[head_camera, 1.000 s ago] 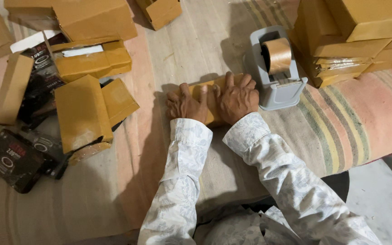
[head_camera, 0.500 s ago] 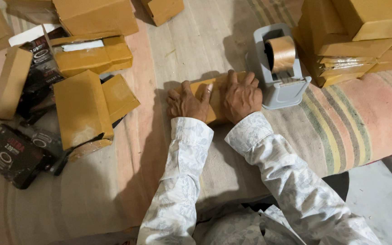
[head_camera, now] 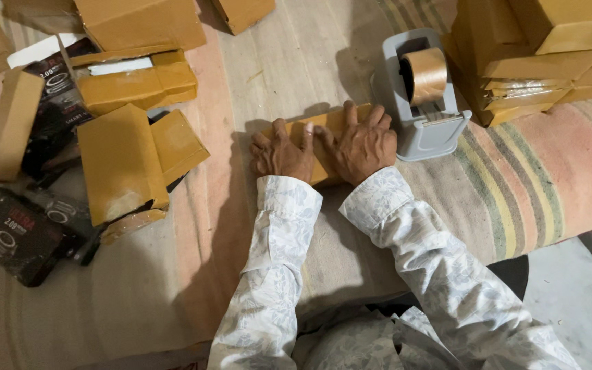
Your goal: The person places small black product boxes into brown cardboard shipping boxes, folds the flaps, and seals them with a tape dispenser. The process is repeated for several units, with finished boxes stacked to the side.
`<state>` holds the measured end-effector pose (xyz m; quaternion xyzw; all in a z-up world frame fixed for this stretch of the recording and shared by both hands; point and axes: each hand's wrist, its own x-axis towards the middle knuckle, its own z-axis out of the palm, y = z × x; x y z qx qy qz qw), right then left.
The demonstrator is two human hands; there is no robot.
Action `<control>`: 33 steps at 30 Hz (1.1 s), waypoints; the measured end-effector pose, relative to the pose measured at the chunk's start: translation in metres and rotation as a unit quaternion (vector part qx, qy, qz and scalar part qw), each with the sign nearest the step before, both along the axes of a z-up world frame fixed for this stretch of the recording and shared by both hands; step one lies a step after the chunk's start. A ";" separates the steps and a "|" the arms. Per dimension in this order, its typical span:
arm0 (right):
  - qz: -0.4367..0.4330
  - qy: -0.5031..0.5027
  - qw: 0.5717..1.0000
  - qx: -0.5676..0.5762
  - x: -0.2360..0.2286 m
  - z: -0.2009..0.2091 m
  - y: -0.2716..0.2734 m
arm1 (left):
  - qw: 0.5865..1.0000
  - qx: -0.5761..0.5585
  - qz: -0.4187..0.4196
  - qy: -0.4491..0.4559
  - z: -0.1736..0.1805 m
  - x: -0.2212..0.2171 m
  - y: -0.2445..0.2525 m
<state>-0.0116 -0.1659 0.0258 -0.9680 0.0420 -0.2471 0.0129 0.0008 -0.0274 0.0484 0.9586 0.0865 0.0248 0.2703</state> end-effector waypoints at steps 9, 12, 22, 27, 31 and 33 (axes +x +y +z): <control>0.000 0.003 1.000 0.001 0.002 0.000 0.000 | 0.997 -0.033 0.004 0.067 0.009 -0.002 0.000; -0.006 0.016 1.000 -0.003 0.001 0.002 0.002 | 0.998 -0.021 0.005 0.067 0.016 -0.004 -0.001; 0.015 0.011 1.000 0.007 0.007 0.001 0.000 | 1.000 0.018 -0.005 0.015 -0.008 -0.001 0.002; 0.008 -0.004 1.000 0.011 0.005 -0.002 -0.002 | 0.999 -0.001 0.004 -0.039 -0.015 0.003 0.000; 0.005 -0.013 1.000 0.002 0.001 0.001 0.001 | 1.000 0.001 -0.002 -0.012 -0.008 0.002 0.000; 0.006 -0.005 1.000 -0.006 0.000 0.000 0.002 | 1.000 -0.006 -0.007 0.011 -0.006 -0.001 0.002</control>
